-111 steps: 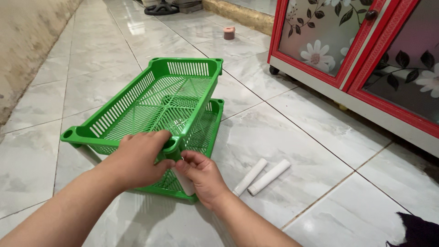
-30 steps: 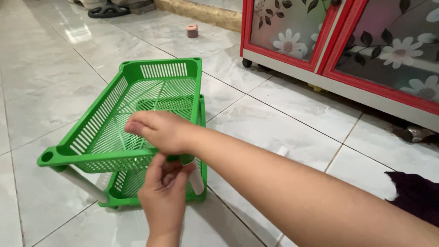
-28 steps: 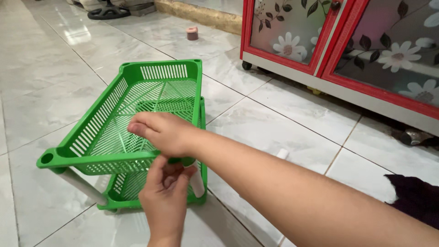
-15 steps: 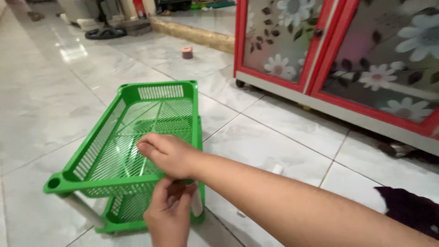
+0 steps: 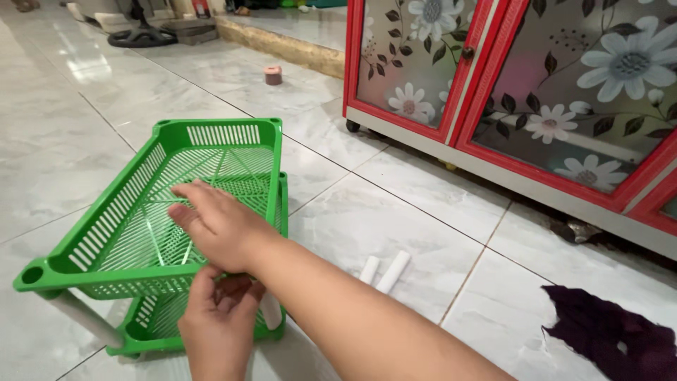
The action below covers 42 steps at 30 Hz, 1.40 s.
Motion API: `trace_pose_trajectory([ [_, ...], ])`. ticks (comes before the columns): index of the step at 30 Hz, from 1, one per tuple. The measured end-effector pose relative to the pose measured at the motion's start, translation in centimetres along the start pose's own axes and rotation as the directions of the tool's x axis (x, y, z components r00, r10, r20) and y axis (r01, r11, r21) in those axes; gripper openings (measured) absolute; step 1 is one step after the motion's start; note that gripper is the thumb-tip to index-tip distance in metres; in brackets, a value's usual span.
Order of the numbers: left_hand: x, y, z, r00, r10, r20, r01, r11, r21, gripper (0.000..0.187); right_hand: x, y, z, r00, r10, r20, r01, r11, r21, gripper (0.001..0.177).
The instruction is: The person assembles a two-tier green plastic storage basket by inserting white cylindrical connectors into the corner holes of the basket trays. They align the trays and push the connectors through to secure the structure, then lift and rotate the assembled unit to check stability.
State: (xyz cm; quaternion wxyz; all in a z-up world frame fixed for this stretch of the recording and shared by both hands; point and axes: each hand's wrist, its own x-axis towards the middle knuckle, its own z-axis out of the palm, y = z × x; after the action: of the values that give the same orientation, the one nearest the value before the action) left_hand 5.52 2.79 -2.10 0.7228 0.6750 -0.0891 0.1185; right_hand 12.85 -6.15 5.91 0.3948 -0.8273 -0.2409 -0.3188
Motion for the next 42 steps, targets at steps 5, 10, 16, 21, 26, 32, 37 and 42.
trace_pose_trajectory([
  [5, -0.4, 2.0, -0.3, 0.998, 0.031, 0.054, -0.029, 0.999, -0.037, 0.041, 0.3, -1.3, -2.7, 0.956, 0.273, 0.109, -0.286, 0.951, 0.117, 0.048],
  [10, -0.3, 3.6, 0.0, 0.999, 0.018, 0.028, -0.022, 0.989, 0.145, 0.042, -1.8, 1.0, -7.2, 0.722, 0.443, 0.532, -0.261, 0.886, -0.384, 0.05],
  [16, 0.1, 3.9, 0.3, 0.998, 0.051, 0.048, -0.06, 0.977, 0.206, 0.041, -4.1, 4.8, -6.8, 0.808, 0.169, 0.565, -0.256, 0.964, 0.077, 0.041],
  [21, -0.9, 3.9, 0.2, 0.999, 0.043, -0.005, -0.041, 0.981, 0.188, 0.042, -4.8, 4.7, -5.6, 0.824, 0.212, 0.525, -0.212, 0.975, -0.062, 0.04],
  [26, -1.5, 4.0, -0.9, 0.993, 0.09, -0.08, -0.06, 0.945, 0.323, 0.047, -6.1, 0.7, -3.5, 0.918, 0.17, 0.358, -0.089, 0.968, -0.233, 0.039],
  [32, -1.5, 3.3, -3.8, 0.978, 0.164, -0.126, -0.081, 0.865, 0.495, 0.062, -6.3, -5.2, -2.8, 0.868, 0.201, 0.454, -0.082, 0.96, -0.269, 0.043],
  [37, -1.3, 3.7, -7.0, 0.952, 0.25, -0.176, -0.112, 0.819, 0.562, 0.065, -5.7, -7.4, -3.8, 0.771, 0.121, 0.625, -0.032, 0.988, -0.152, 0.047],
  [42, -1.4, 5.2, -10.3, 0.978, 0.067, -0.198, 0.051, 0.844, 0.534, 0.064, -4.7, -6.1, -5.1, 0.73, 0.191, 0.656, 0.046, 0.944, -0.327, 0.057],
])
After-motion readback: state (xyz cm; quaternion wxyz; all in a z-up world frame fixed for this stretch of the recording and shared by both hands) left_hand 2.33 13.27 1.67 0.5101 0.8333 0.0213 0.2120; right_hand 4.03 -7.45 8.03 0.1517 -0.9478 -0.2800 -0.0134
